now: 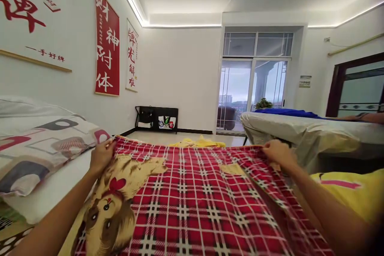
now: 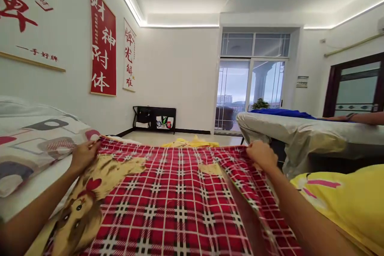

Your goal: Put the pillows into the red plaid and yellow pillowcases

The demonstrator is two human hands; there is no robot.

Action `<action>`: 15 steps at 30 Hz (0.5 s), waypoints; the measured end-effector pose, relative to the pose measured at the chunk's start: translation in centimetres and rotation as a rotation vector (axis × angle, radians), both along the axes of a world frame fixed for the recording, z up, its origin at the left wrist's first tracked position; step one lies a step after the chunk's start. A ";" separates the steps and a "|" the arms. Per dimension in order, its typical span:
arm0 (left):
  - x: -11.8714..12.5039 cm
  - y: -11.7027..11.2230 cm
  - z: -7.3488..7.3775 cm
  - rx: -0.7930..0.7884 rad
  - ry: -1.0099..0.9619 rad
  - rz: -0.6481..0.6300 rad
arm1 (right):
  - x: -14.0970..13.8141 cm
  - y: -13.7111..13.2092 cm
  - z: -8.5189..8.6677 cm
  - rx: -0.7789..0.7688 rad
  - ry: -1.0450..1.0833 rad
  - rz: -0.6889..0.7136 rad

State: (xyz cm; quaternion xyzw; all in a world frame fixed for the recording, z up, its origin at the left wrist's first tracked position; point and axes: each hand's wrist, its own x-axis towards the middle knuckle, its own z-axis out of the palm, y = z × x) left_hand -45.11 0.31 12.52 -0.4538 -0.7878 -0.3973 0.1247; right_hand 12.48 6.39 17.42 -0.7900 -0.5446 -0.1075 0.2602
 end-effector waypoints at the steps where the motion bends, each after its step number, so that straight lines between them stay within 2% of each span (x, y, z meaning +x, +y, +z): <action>1: -0.2 1.1 -1.5 -0.036 0.007 -0.001 | -0.2 1.2 -2.1 -0.033 0.003 -0.019; 5: 0.0 5.0 -6.2 -0.182 0.068 -0.015 | -2.4 5.3 -9.3 -0.176 -0.026 0.007; 8: 3.2 7.7 -9.6 -0.246 0.212 -0.126 | -5.9 7.6 -14.2 -0.270 -0.075 0.128; 10: 6.6 9.2 -12.4 -0.282 0.325 -0.277 | -8.9 8.3 -17.5 -0.309 -0.100 0.274; 12: 9.9 10.3 -15.3 -0.351 0.407 -0.474 | -11.5 8.4 -20.6 -0.337 -0.113 0.484; 14: 11.8 10.6 -18.2 -0.482 0.435 -0.652 | -12.9 8.3 -23.4 -0.402 -0.109 0.704; 15: 11.8 10.5 -19.5 -0.564 0.426 -0.703 | -12.8 8.1 -24.6 -0.450 -0.101 0.786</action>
